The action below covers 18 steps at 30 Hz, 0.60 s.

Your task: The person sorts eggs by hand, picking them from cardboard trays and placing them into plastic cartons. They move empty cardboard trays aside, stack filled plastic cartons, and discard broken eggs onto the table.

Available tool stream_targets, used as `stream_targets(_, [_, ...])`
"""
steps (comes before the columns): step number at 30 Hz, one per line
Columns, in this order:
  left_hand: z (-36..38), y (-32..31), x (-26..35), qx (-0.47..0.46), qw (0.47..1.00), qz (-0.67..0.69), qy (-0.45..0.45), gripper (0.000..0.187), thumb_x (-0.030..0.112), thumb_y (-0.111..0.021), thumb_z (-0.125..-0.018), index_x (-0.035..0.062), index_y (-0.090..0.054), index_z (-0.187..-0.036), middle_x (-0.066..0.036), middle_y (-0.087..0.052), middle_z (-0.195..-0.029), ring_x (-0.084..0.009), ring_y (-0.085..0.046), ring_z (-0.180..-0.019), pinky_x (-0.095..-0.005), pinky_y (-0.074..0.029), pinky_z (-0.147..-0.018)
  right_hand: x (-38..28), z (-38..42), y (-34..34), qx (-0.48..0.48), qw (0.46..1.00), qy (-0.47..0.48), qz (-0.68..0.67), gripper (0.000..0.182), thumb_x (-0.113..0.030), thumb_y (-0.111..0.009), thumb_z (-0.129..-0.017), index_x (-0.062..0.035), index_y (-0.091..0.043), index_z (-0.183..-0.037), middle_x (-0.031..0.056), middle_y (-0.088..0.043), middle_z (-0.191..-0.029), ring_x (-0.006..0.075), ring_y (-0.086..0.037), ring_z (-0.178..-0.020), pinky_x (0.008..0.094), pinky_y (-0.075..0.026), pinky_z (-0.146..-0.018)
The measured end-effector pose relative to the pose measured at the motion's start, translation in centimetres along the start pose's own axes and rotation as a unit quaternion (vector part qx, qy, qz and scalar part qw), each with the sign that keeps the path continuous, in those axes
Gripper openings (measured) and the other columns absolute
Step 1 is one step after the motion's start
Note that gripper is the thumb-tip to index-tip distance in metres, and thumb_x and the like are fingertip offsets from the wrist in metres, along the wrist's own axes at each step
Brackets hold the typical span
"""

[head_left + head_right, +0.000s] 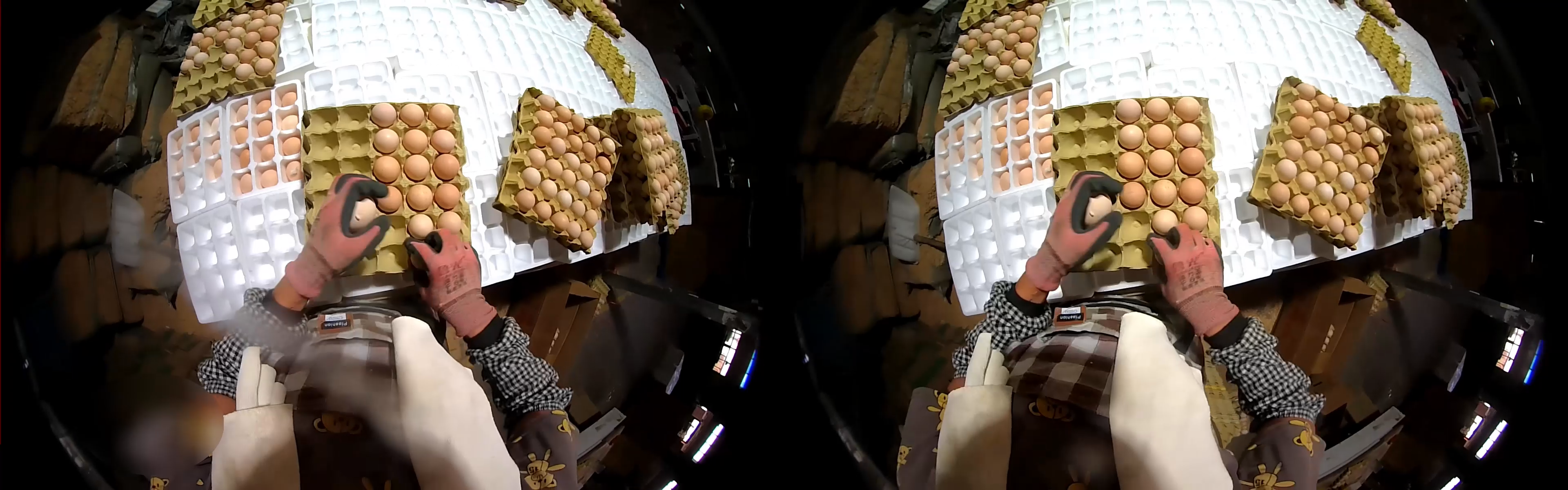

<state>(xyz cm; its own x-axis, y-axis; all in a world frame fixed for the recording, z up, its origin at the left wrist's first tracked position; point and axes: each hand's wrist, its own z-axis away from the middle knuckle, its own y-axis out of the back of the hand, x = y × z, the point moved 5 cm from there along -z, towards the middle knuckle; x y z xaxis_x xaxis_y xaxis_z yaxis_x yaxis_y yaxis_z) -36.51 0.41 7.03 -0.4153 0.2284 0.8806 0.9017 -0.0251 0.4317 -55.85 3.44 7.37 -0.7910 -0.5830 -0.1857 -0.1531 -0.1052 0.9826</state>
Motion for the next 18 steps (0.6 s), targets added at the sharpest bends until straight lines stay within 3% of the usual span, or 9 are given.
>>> stream_targets(2, [-0.9,-2.1,1.4,-0.059,0.946,-0.311,0.063,0.053,0.014,-0.073,-0.075,0.0067,-0.052,-0.123,-0.017,-0.057,-0.116,-0.031,-0.062,-0.097,-0.0385,-0.052,-0.087,2.8,0.0,1.3,-0.002,0.935,-0.136,-0.327,0.039,-0.016,-0.077,-0.073,-0.0094,-0.066,-0.11,0.0129,-0.063,-0.104,0.028,-0.064,-0.093,0.0386,-0.052,-0.083])
stream_targets(3, [-0.9,-3.4,0.2,-0.093,0.901,-0.417,0.072,0.056,0.016,-0.076,-0.074,0.0061,-0.051,-0.124,-0.017,-0.058,-0.116,-0.0334,-0.062,-0.1,-0.0401,-0.052,-0.087,3.9,0.7,0.6,-0.034,0.805,-0.189,-0.562,0.037,-0.016,-0.076,-0.077,-0.0045,-0.066,-0.11,0.0115,-0.066,-0.105,0.02,-0.064,-0.096,0.0337,-0.052,-0.082])
stream_targets(6, [-1.1,-1.5,-2.6,0.024,0.98,-0.172,0.096,0.058,0.017,-0.076,-0.075,0.0061,-0.052,-0.127,-0.016,-0.059,-0.114,-0.0323,-0.063,-0.1,-0.039,-0.053,-0.087,4.4,1.7,0.5,-0.02,0.451,-0.268,-0.851,0.031,-0.012,-0.052,-0.095,0.002,-0.058,-0.122,0.0099,-0.066,-0.112,0.016,-0.062,-0.1,0.0274,-0.05,-0.085])
stream_targets(8, [-2.4,0.8,-1.0,0.12,0.981,-0.147,0.034,0.05,0.019,-0.072,-0.078,0.0078,-0.057,-0.124,-0.016,-0.06,-0.117,-0.0331,-0.065,-0.096,-0.0367,-0.054,-0.083,5.6,1.1,-0.3,0.082,0.73,-0.112,-0.67,0.031,-0.015,-0.052,-0.096,0.0001,-0.06,-0.121,0.0111,-0.064,-0.117,0.0158,-0.062,-0.099,0.027,-0.05,-0.084])
stream_targets(9, [-3.8,0.9,-0.4,0.066,0.964,-0.252,0.051,0.048,0.022,-0.072,-0.078,0.0103,-0.058,-0.123,-0.017,-0.059,-0.116,-0.0329,-0.066,-0.095,-0.0371,-0.054,-0.081,4.9,-0.8,2.0,-0.025,0.707,-0.158,-0.689,0.026,-0.016,-0.057,-0.095,-0.0056,-0.064,-0.118,0.0136,-0.059,-0.129,0.0169,-0.062,-0.101,0.0259,-0.05,-0.082])
stream_targets(10, [-4.6,1.0,-0.1,0.013,0.93,-0.359,0.074,0.047,0.026,-0.072,-0.078,0.0129,-0.06,-0.122,-0.017,-0.058,-0.116,-0.0328,-0.066,-0.095,-0.0374,-0.055,-0.079,6.0,-1.7,0.2,-0.038,0.784,-0.141,-0.603,0.031,-0.02,-0.071,-0.083,-0.0148,-0.068,-0.114,0.0143,-0.054,-0.135,0.0216,-0.062,-0.102,0.031,-0.052,-0.081])
stream_targets(12, [-5.7,-0.9,-1.0,-0.121,0.88,-0.452,0.08,0.049,0.034,-0.073,-0.076,0.0177,-0.062,-0.121,-0.019,-0.055,-0.118,-0.0329,-0.066,-0.093,-0.04,-0.056,-0.075,2.8,-3.9,2.8,-0.025,0.995,-0.012,-0.099,0.048,-0.023,-0.082,-0.067,-0.0204,-0.068,-0.112,0.0127,-0.049,-0.138,0.0271,-0.061,-0.103,0.0378,-0.051,-0.084])
stream_targets(15, [-5.7,-1.1,-0.8,-0.141,0.844,-0.514,0.067,0.051,0.038,-0.074,-0.075,0.0174,-0.062,-0.12,-0.021,-0.053,-0.12,-0.0347,-0.066,-0.095,-0.0445,-0.055,-0.077,1.9,-4.2,0.0,-0.058,0.996,-0.007,0.074,0.059,-0.023,-0.085,-0.056,-0.0225,-0.067,-0.112,0.0117,-0.049,-0.134,0.032,-0.057,-0.11,0.0426,-0.049,-0.089])
stream_targets(18, [-3.9,2.3,-1.7,-0.022,0.951,-0.254,0.176,0.058,0.042,-0.08,-0.07,0.0167,-0.062,-0.12,-0.018,-0.053,-0.123,-0.0342,-0.064,-0.101,-0.0431,-0.053,-0.087,2.5,-4.9,1.3,-0.062,0.991,-0.095,-0.076,0.064,-0.02,-0.088,-0.053,-0.0198,-0.065,-0.113,0.0133,-0.048,-0.132,0.0365,-0.056,-0.111,0.044,-0.05,-0.091])
